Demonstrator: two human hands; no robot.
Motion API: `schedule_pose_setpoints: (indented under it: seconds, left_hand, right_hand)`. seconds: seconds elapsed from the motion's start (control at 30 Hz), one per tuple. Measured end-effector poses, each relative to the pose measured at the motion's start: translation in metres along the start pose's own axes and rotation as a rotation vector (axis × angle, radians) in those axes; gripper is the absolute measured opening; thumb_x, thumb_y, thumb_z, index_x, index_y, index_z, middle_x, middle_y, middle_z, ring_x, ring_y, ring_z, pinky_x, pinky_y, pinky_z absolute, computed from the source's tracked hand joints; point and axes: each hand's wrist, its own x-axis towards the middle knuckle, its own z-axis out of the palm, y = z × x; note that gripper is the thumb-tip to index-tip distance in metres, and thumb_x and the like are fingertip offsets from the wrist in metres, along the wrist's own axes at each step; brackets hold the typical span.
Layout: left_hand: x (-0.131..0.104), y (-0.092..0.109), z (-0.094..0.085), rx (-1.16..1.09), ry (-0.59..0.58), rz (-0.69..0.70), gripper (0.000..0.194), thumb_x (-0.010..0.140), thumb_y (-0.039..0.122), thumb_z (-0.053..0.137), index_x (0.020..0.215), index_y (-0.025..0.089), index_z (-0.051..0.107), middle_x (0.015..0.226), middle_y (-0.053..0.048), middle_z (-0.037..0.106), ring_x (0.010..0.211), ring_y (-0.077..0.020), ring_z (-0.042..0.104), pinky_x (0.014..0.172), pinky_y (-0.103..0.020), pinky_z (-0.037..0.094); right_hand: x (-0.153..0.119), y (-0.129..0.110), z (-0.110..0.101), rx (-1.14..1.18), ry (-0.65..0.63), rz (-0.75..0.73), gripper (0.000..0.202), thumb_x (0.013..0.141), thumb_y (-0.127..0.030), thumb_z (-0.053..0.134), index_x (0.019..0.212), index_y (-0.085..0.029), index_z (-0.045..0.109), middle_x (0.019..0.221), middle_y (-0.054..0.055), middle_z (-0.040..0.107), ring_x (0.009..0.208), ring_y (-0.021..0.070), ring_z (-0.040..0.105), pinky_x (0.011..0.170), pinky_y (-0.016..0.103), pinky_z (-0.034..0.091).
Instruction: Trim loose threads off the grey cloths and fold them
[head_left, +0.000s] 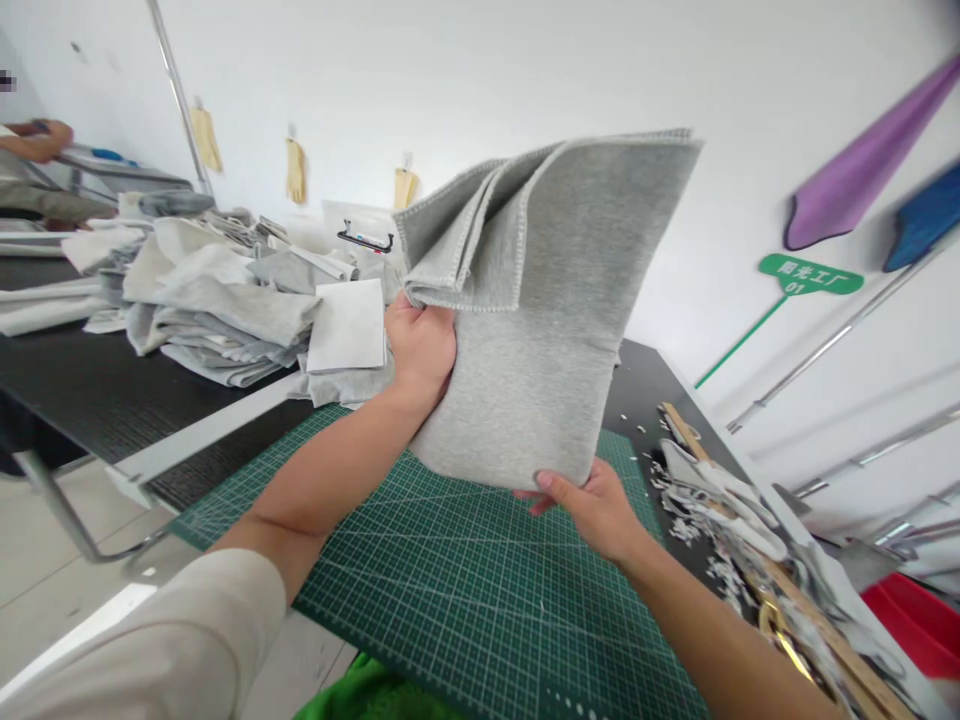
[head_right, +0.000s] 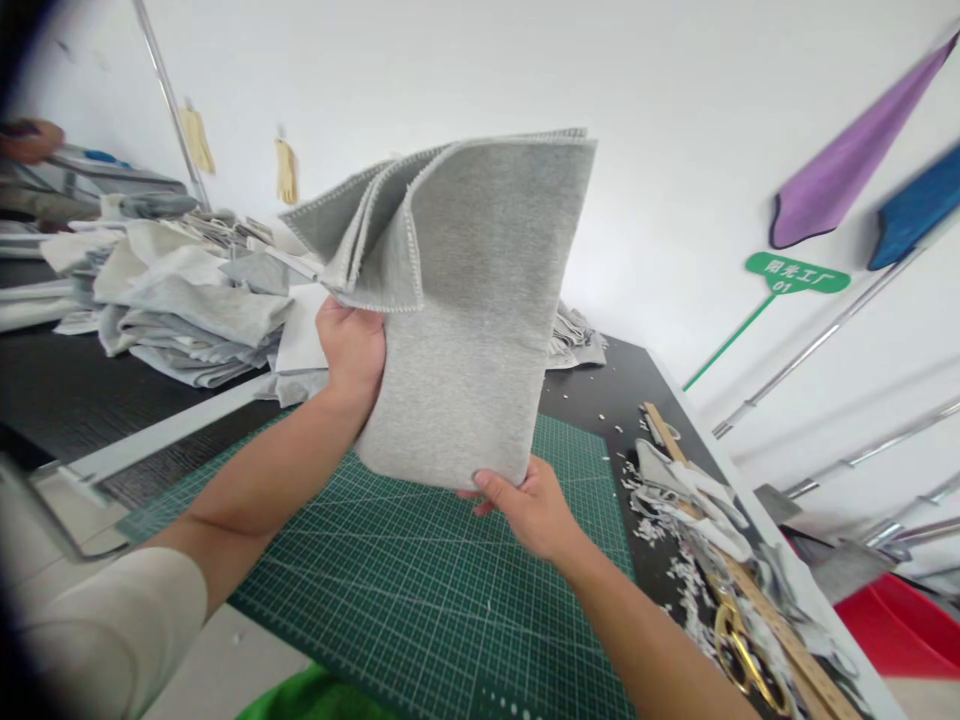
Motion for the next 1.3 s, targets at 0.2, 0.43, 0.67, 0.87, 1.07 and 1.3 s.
schedule_pose_setpoints:
  seconds: [0.2,0.43,0.67,0.87,1.07,1.3]
  left_hand:
    - [0.012,-0.003,-0.002,-0.160,0.083,0.075,0.013,0.076,0.026,0.059,0.069,0.017,0.054,0.067,0.004,0.056,0.071,-0.0105,0.054,0.070,-0.023,0.044]
    - [0.036,-0.008,-0.015,-0.169,0.174,0.262,0.015,0.078,0.022,0.063,0.069,0.019,0.052,0.068,0.006,0.056,0.072,-0.0084,0.052,0.073,-0.023,0.044]
    - [0.056,-0.012,-0.027,-0.128,0.297,0.429,0.020,0.079,0.015,0.059,0.066,0.016,0.044,0.066,0.007,0.053,0.076,-0.0065,0.051,0.078,-0.021,0.044]
    - [0.058,-0.010,-0.028,-0.105,0.384,0.459,0.027,0.075,0.011,0.056,0.060,0.018,0.035,0.063,0.005,0.052,0.077,-0.0078,0.051,0.076,-0.021,0.047]
    - [0.054,-0.009,-0.026,-0.011,0.390,0.428,0.024,0.075,0.011,0.053,0.062,0.019,0.035,0.065,0.005,0.051,0.074,-0.0074,0.049,0.074,-0.019,0.045]
    - [0.052,-0.006,-0.024,-0.015,0.381,0.467,0.022,0.077,0.014,0.053,0.063,0.018,0.036,0.061,0.006,0.049,0.071,-0.0073,0.049,0.073,-0.019,0.044]
  right_hand:
    - [-0.025,-0.004,-0.007,-0.500,-0.468,-0.024,0.025,0.086,-0.039,0.053,0.092,-0.022,0.070,0.077,0.001,0.071,0.071,0.0160,0.066,0.066,0.028,0.053]
    - [-0.010,0.021,0.015,-0.865,-0.180,-0.273,0.049,0.090,-0.045,0.043,0.130,-0.019,0.051,0.141,0.008,0.043,0.134,0.0259,0.033,0.109,0.046,0.029]
    - [0.030,0.063,0.065,-1.010,-0.341,-0.188,0.080,0.087,-0.063,0.033,0.145,-0.009,0.023,0.152,0.014,0.012,0.141,0.0263,0.007,0.114,0.046,0.012]
    - [0.090,0.085,0.036,-1.163,-0.255,-0.097,0.078,0.087,-0.066,0.022,0.146,-0.015,0.024,0.153,0.009,0.015,0.141,0.0230,0.009,0.113,0.045,0.008]
    - [0.136,0.097,0.008,-1.214,-0.209,-0.063,0.074,0.088,-0.063,0.022,0.146,-0.017,0.023,0.154,0.007,0.009,0.142,0.0235,0.006,0.112,0.046,0.006]
    - [0.163,0.107,0.002,-1.205,-0.212,-0.067,0.067,0.090,-0.061,0.023,0.145,-0.023,0.024,0.153,0.002,0.016,0.141,0.0183,0.010,0.112,0.038,0.009]
